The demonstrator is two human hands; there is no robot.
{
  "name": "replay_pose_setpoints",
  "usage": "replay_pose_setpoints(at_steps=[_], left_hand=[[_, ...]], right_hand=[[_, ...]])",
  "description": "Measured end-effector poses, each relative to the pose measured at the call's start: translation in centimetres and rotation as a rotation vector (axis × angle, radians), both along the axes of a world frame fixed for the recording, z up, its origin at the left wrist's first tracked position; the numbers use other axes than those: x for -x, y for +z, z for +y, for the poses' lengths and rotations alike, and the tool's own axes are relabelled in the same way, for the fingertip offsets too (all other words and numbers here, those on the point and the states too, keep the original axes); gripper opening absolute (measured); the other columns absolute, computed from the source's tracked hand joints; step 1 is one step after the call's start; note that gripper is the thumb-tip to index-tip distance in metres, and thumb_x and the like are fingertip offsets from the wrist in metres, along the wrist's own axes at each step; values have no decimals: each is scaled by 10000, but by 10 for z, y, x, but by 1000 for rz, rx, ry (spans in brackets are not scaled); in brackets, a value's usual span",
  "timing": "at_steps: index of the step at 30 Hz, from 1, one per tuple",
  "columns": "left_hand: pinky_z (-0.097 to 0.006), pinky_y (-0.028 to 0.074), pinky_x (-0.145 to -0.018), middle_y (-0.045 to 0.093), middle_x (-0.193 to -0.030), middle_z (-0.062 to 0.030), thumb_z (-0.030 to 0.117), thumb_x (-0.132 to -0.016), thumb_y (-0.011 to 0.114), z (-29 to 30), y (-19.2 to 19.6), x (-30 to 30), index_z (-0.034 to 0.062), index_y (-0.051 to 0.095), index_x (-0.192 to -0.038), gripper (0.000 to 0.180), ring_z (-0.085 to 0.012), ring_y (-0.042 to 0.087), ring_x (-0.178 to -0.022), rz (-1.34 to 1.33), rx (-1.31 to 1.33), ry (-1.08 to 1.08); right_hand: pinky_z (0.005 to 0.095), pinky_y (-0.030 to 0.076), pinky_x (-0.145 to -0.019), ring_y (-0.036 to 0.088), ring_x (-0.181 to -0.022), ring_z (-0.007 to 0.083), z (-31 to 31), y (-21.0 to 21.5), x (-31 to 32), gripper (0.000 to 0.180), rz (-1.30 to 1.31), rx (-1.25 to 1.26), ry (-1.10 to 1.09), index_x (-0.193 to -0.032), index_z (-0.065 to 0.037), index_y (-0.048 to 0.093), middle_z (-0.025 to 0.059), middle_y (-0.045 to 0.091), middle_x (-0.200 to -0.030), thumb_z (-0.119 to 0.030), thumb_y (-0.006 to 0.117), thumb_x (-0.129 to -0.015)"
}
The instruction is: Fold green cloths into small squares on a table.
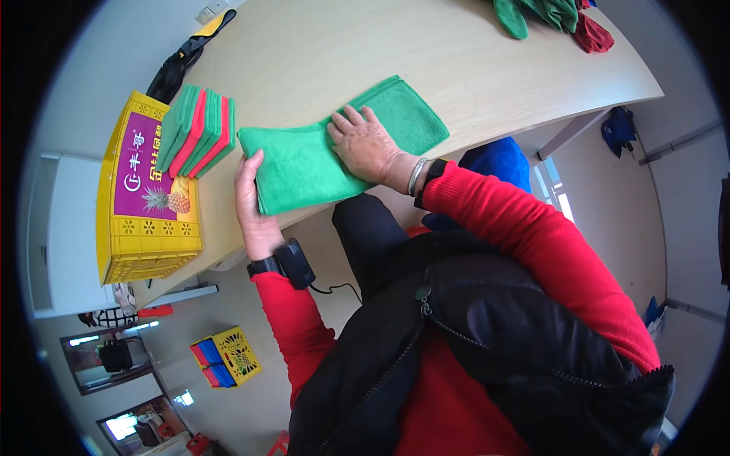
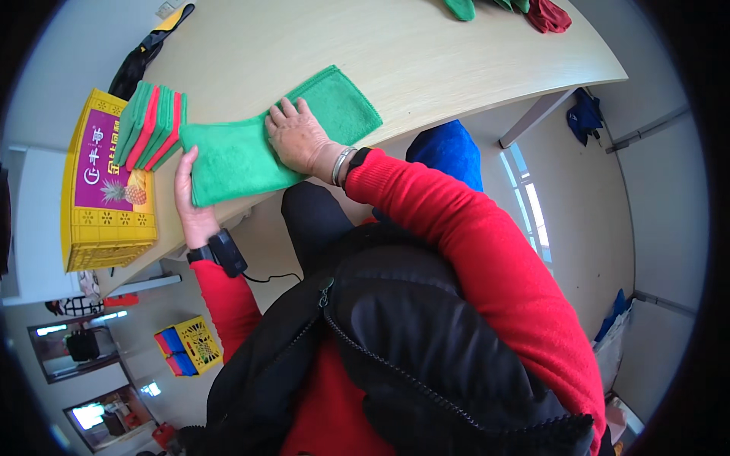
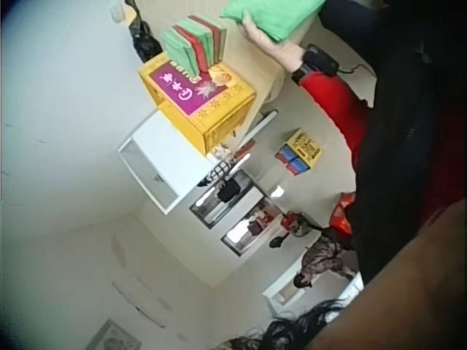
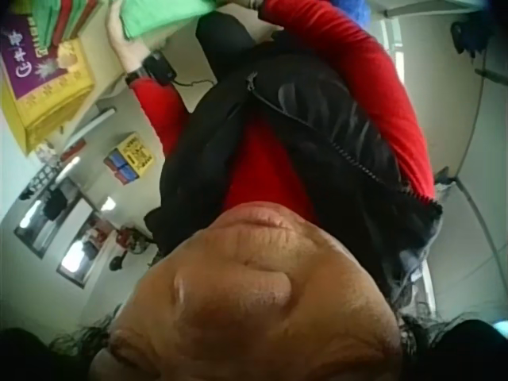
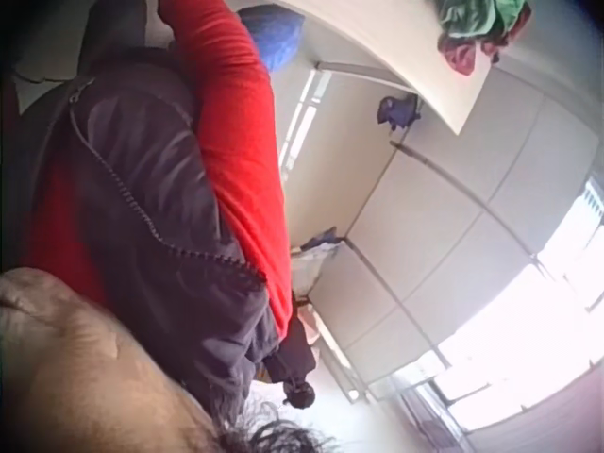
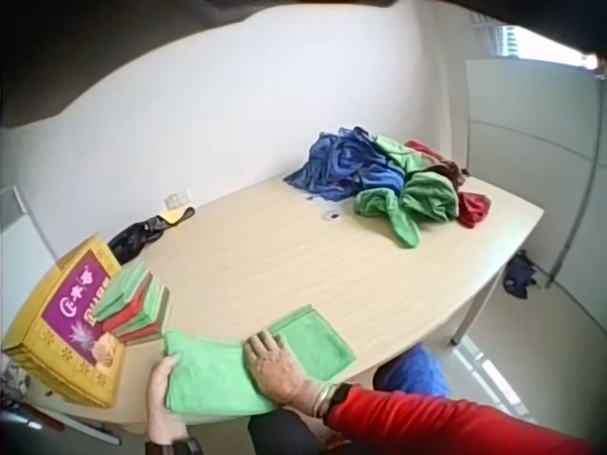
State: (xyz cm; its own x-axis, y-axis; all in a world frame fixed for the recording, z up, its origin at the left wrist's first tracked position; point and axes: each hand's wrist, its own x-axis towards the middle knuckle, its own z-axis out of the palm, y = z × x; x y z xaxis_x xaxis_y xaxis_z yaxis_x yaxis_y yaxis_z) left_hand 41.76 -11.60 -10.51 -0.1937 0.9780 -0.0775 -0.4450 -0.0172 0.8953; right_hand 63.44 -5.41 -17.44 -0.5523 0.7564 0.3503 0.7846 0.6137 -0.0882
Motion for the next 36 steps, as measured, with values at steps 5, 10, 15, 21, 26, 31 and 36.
replay_pose_setpoints(at_steps=[5,10,15,21,26,31,36], left_hand=[[-306,540,-812,678,-980,-44,169,-913,675,37,38,-44,32,654,-1070,210,-142,665,-890,237,-22,-78],[-294,521,-702,651,-840,-23,157,-870,697,86,37,-119,33,656,-953,155,-127,640,-760,523,-28,-210],[-314,506,-524,604,-692,-15,199,-814,720,124,0,-194,51,620,-785,181,-144,607,-575,1010,80,-275],[-328,496,-456,589,-674,-29,232,-812,723,149,-23,-238,33,608,-790,232,-168,603,-507,1304,107,-307],[-288,504,-465,598,-696,-39,336,-870,720,147,-10,-261,-3,591,-844,363,-159,614,-511,1250,224,-356],[-286,501,-487,603,-665,-54,288,-980,625,118,4,-231,0,573,-805,341,-175,655,-541,959,-99,-120],[-365,558,-666,661,-830,-119,220,-984,622,74,-12,-176,-17,584,-924,247,-270,695,-774,1618,-355,107]], right_hand=[[520,308,-1145,404,-1381,355,-41,4,-44,466,60,31,127,-1304,-22,573,167,515,-1400,-319,557,-946],[513,322,-1126,450,-1322,331,-75,-9,-76,438,62,-146,207,-1252,-36,604,155,558,-1332,-322,600,-921],[490,355,-1079,534,-1189,285,-78,11,-100,335,-111,72,246,-1108,-82,681,107,631,-1227,-348,602,-921],[450,374,-1033,588,-1057,262,-67,0,-117,294,-250,108,267,-971,-134,718,48,663,-1106,-392,587,-922],[437,381,-1020,593,-1065,253,-61,7,-130,292,-255,134,272,-1010,-128,708,40,645,-1092,-379,611,-898],[463,339,-1105,529,-1212,278,-58,-9,-137,386,116,-98,222,-1162,-68,657,93,611,-1248,-288,604,-849],[465,295,-1150,485,-1288,274,-59,-7,-132,486,94,27,225,-1276,-53,582,111,567,-1316,-266,610,-840]])
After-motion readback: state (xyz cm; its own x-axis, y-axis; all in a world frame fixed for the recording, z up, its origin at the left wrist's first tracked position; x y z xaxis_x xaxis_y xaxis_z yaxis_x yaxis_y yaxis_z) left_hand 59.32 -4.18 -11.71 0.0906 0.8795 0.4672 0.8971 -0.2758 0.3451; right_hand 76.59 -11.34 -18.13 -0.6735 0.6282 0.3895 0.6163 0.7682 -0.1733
